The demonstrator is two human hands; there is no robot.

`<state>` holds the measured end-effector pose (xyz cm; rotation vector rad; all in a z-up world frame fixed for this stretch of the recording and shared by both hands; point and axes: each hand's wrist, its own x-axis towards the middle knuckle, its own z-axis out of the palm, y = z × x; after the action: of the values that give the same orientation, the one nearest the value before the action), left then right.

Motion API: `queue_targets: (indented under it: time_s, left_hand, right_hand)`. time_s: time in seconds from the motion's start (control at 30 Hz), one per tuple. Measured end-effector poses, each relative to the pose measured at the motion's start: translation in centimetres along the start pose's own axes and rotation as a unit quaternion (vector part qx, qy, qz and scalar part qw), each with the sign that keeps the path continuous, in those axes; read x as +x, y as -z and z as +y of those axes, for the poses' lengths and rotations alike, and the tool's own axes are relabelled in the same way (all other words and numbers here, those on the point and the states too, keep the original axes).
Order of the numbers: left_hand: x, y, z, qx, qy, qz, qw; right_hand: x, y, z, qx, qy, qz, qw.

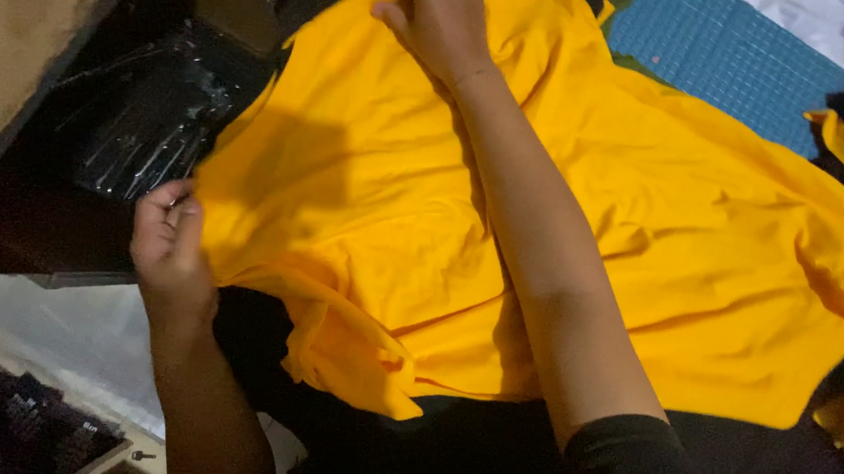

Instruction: The person folds shirts by laying them flat on a surface and folding the fabric by hand.

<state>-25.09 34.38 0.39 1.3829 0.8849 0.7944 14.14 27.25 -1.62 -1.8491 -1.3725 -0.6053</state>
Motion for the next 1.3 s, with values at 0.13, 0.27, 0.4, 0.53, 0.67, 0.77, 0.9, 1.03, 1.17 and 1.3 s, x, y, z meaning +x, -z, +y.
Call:
queue_targets:
  time_s: [0.13,0.27,0.4,0.53,0.67,0.77,0.9,1.03,1.17,1.3]
  left_hand:
    - [0.0,0.4,1.0,0.380,-0.109,-0.001,0.919]
    - [0.9,0.7,0.5,0.431,-0.099,-0.020,0.897]
    - [2.6,0.4,0.1,0.446,-0.103,-0.012,0.889]
    - [3.6,0.1,0.4,0.535,-0.004,-0.064,0.842]
    - [4.8,-3.2,2.9,0.555,-0.169,0.007,0.814]
    - [8.1,-8.7,4.8,0.532,-0.365,-0.060,0.762]
    - [13.2,-17.5,4.3,0.598,-0.446,-0.089,0.660]
    - [18.6,-20.7,-1.4,0.587,-0.397,-0.103,0.698]
    - [17.3,-21.1,-1.3,0.539,-0.405,-0.075,0.735]
    - [18.4,-21.1,-2.0,0.507,-0.400,-0.102,0.757]
  right_hand:
    - [0.1,-0.1,0.4,-0.002,0.001,-0.053,0.999]
    - [0.7,-0.3,1.7,0.007,0.144,0.079,0.986]
    - [0.4,-0.3,2.6,-0.105,0.043,0.073,0.991]
    - [-0.6,-1.6,5.0,-0.099,0.012,0.037,0.994]
    - [0.4,3.0,3.8,0.115,0.025,0.089,0.989]
    - [-2.1,5.3,8.0,0.089,-0.014,0.085,0.992]
    - [-3.5,6.4,14.6,0.044,-0.104,0.073,0.991]
    - [-2.9,6.9,16.0,0.256,-0.128,-0.021,0.958]
    - [-0.5,8.3,12.7,0.264,-0.182,-0.074,0.944]
    - [2.0,9.9,11.2,0.180,-0.382,-0.174,0.890]
